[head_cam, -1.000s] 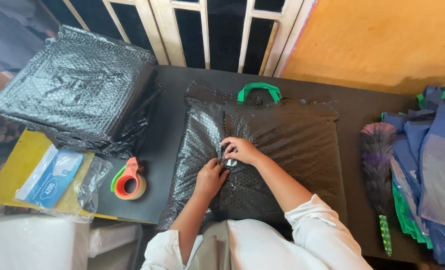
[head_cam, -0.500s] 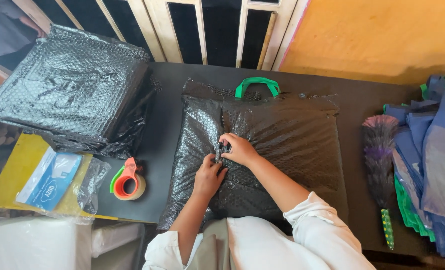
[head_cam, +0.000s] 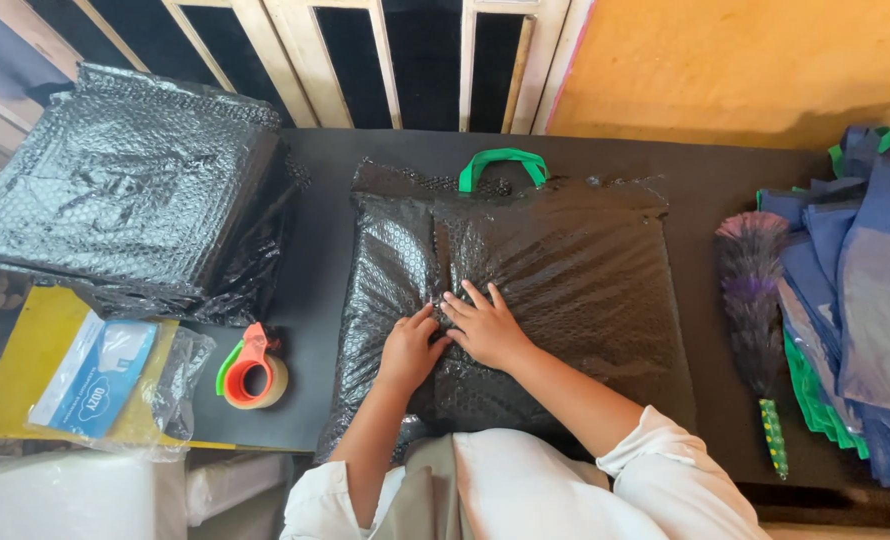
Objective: The person wraps a green tote bag in black bubble wrap on a table. They unfold the bubble wrap, place the bag on it, fold the wrap around the bag, and secure it with clear packing tape.
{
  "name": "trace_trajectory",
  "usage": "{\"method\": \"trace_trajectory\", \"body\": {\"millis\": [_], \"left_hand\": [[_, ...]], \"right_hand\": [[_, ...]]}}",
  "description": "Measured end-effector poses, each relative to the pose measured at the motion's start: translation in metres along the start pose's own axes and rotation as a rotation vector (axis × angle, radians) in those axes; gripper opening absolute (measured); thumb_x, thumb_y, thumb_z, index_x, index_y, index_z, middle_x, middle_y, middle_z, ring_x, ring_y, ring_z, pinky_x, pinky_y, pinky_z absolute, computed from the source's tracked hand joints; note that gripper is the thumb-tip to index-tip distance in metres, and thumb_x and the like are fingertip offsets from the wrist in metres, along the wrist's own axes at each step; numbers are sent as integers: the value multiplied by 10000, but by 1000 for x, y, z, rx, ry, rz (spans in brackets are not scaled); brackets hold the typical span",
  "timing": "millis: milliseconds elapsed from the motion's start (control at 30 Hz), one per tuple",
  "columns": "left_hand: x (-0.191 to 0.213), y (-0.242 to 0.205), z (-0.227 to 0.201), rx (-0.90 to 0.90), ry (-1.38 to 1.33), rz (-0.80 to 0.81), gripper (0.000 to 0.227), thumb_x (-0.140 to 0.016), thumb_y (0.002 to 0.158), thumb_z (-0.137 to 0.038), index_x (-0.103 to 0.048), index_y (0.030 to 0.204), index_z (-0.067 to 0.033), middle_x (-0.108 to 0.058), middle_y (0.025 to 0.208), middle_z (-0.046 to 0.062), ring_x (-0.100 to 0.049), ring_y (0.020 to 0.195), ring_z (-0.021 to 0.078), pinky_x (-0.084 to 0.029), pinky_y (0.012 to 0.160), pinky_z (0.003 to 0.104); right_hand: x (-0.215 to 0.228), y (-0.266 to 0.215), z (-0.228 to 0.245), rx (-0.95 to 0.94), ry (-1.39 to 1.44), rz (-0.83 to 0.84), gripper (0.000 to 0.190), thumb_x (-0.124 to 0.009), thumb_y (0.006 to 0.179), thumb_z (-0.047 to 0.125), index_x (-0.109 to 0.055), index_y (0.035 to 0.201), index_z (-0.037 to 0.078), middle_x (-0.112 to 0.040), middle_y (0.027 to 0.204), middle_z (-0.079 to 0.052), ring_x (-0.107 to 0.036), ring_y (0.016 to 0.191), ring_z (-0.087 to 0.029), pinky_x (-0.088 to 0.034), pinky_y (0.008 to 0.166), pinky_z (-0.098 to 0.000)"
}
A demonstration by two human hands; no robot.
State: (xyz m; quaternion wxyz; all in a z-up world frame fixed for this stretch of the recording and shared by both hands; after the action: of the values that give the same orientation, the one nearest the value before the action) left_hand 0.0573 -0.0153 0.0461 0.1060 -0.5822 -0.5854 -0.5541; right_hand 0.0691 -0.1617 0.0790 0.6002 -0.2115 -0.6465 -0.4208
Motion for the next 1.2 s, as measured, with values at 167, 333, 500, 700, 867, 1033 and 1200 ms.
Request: {"method": "trace_trajectory", "body": {"millis": [167, 333, 500, 700, 867, 1033, 1200], "left_hand": [[-11, 8, 20, 186, -109, 255, 134, -611, 944, -299, -694, 994, -207, -742, 1231, -3, -747, 904, 277, -602, 758, 364], [-14, 5, 17, 141, -6, 246, 198, -578, 906, -244, -603, 1102, -226, -735, 1134, 51, -738, 882, 291, -604, 770, 376], [-4, 2, 13, 158, -3, 230, 319, -558, 922, -236, -598, 1238, -219, -747, 1049, 92, -728, 882, 285, -601, 763, 382], [2, 0, -16, -172, 121, 229, 376, -607, 978, -256, -723, 1253, -25, -726, 1243, 197, -701, 1066, 339, -572, 862, 363], [-20, -12, -8, -88, 203, 284, 560, -604, 964, -359, -618, 1393, 1, -638, 1402, 191, -610, 1139, 357, -575, 832, 429], [45, 3, -3, 109, -242, 55, 432, -581, 1028, -223, -621, 1407, -19, -637, 1399, 204, -647, 1212, 358, -497, 1002, 432], [127, -29, 38, 391, -509, -57, 315, -564, 1032, -165, -742, 1292, -166, -678, 1393, 115, -633, 1249, 346, -475, 1063, 447]], "right_hand": [[10, -19, 13, -130, 116, 349, 721, -479, 985, 594, -428, 1565, 170, -369, 1662, -32, -144, 1580, -351, -72, 1186, -755], [15, -19, 17, -143, 109, 330, 838, -463, 963, 678, -355, 1598, 140, -313, 1687, -66, -126, 1581, -364, -25, 1178, -768], [20, -19, 20, -156, 77, 381, 915, -444, 908, 779, -429, 1556, 133, -382, 1654, -64, -139, 1584, -351, -3, 1190, -767], [14, -23, 25, -153, 41, 417, 972, -447, 855, 818, -363, 1596, 194, -308, 1690, -48, -97, 1591, -344, -11, 1182, -785], [8, -23, 26, -178, 47, 418, 1024, -430, 857, 838, -319, 1615, 160, -260, 1710, -34, -58, 1600, -320, -3, 1178, -792], [55, -29, 6, -312, 240, 185, 830, -487, 986, 634, -333, 1606, 103, -327, 1669, -129, -159, 1552, -450, -171, 1098, -843], [71, -80, -19, -446, 326, 90, 740, -567, 1002, 512, -373, 1600, 121, -405, 1622, -144, -235, 1516, -495, -238, 1048, -848]]}}
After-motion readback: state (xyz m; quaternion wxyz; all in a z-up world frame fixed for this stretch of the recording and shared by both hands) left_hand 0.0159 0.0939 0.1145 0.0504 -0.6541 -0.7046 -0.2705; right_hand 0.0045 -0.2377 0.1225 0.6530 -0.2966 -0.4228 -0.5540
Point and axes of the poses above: each hand's wrist, its own y-axis towards the middle knuckle, its own x-axis out of the back of the hand, z = x × y, the point moved 7 cm from there along y, towards the middle knuckle
